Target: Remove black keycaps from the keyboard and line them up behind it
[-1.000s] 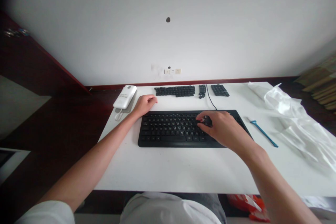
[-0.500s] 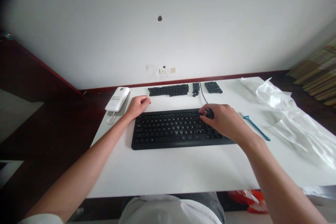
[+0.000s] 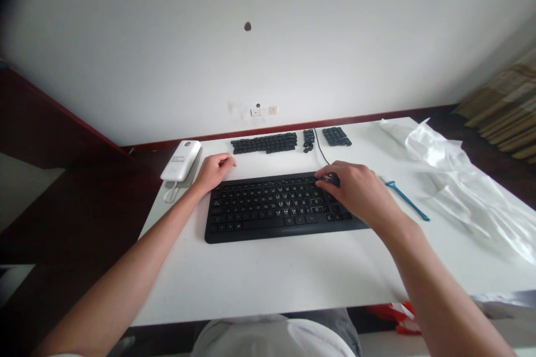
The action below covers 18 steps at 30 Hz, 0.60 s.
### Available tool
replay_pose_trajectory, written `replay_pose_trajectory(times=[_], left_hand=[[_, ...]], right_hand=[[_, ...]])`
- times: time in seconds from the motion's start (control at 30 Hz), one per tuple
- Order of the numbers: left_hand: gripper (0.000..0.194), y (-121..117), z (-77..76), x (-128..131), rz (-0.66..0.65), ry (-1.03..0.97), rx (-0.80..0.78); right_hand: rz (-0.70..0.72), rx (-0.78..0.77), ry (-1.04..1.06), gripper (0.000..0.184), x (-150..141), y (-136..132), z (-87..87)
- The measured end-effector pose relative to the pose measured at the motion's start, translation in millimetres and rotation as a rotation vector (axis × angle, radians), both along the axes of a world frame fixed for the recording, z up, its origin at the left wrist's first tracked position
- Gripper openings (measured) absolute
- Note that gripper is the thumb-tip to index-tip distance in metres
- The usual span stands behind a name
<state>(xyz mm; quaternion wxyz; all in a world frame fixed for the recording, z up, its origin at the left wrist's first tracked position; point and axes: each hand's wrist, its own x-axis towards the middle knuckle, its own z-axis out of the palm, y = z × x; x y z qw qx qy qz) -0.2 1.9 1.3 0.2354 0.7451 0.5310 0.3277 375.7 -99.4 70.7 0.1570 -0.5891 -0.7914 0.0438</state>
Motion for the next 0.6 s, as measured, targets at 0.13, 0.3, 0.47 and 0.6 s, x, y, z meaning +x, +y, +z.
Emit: replay_pose_trajectory(times=[0.13, 0.3, 0.47, 0.6], left_hand=[[0.033, 0, -0.9, -1, -0.007, -0.007, 0.002], [0.032, -1, -0.2, -1, -0.005, -0.005, 0.011], [0.032, 0, 0.8, 0, 0.004, 0.005, 0.014], [0.031, 0, 0.7, 0, 0.002, -0.002, 0.02]], right_hand=[[0.283, -0.117, 0.098, 0.022, -20, -6, 8.6], [0.455, -0.246, 0.015, 0.028, -39, -5, -3.0], [0.435, -0.25, -0.06, 0.03, -45, -7, -8.2], [0.45, -0.212, -0.122, 0.027, -44, -10, -6.0]])
